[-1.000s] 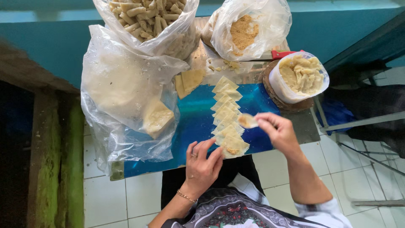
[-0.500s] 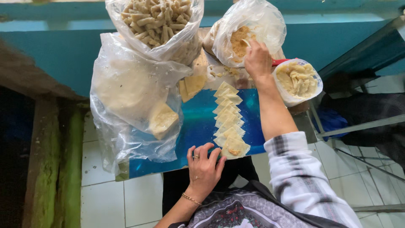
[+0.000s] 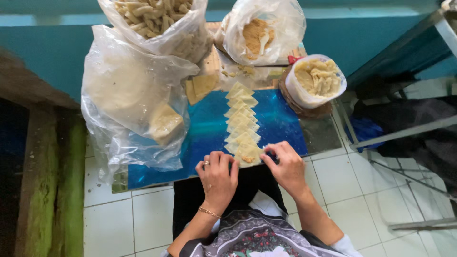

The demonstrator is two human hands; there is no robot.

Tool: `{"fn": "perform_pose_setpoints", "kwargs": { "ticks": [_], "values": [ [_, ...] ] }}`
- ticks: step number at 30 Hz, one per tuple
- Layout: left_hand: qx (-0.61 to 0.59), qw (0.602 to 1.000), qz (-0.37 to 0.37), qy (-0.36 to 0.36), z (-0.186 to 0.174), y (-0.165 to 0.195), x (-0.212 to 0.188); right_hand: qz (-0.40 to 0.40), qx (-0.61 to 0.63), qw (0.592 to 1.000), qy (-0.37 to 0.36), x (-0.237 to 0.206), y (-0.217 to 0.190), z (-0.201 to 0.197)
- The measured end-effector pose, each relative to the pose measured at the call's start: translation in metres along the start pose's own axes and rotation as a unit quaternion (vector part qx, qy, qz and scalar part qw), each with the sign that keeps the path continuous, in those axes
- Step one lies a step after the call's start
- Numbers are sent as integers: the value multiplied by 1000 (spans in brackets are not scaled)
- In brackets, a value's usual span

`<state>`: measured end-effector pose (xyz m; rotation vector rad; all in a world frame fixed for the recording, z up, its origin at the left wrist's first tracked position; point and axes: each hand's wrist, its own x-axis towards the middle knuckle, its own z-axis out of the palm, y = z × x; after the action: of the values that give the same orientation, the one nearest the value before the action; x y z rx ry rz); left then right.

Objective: The person sits at a small table and folds triangular dough wrappers into filled pastries. They pinch a bit of filling from a plastic bag, place it on a wrapper, fold and press the wrapper closed, and set the finished piece into a plastic container, repeating this cycle throughout the clip.

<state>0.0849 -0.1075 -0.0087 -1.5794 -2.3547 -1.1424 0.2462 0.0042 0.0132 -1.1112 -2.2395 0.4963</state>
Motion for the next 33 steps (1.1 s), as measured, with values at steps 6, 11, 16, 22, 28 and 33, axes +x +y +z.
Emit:
{"fn": "perform_pose_setpoints", "kwargs": {
  "ticks": [6,11,16,22,28,33],
  "values": [
    [13,999,21,-37,3,9,-4,75,104,991,-37,-6,13,-1],
    [-67,996,7,-51,4,9,-5,56,164,985,-18,-18,16,5],
    [-146,988,41,-31,5,13,-13,-73,140,986,49,-29,10,11],
    [-85,985,147,-6,4,11,-10,-193,81,978,19,-25,7,6],
    [-92,982,163,-27,5,-6,-4,-246,16,969,-31,-13,7,11],
    [-119,984,122,-50,10,-12,6,-237,24,969,-63,2,10,18]
  ]
}}
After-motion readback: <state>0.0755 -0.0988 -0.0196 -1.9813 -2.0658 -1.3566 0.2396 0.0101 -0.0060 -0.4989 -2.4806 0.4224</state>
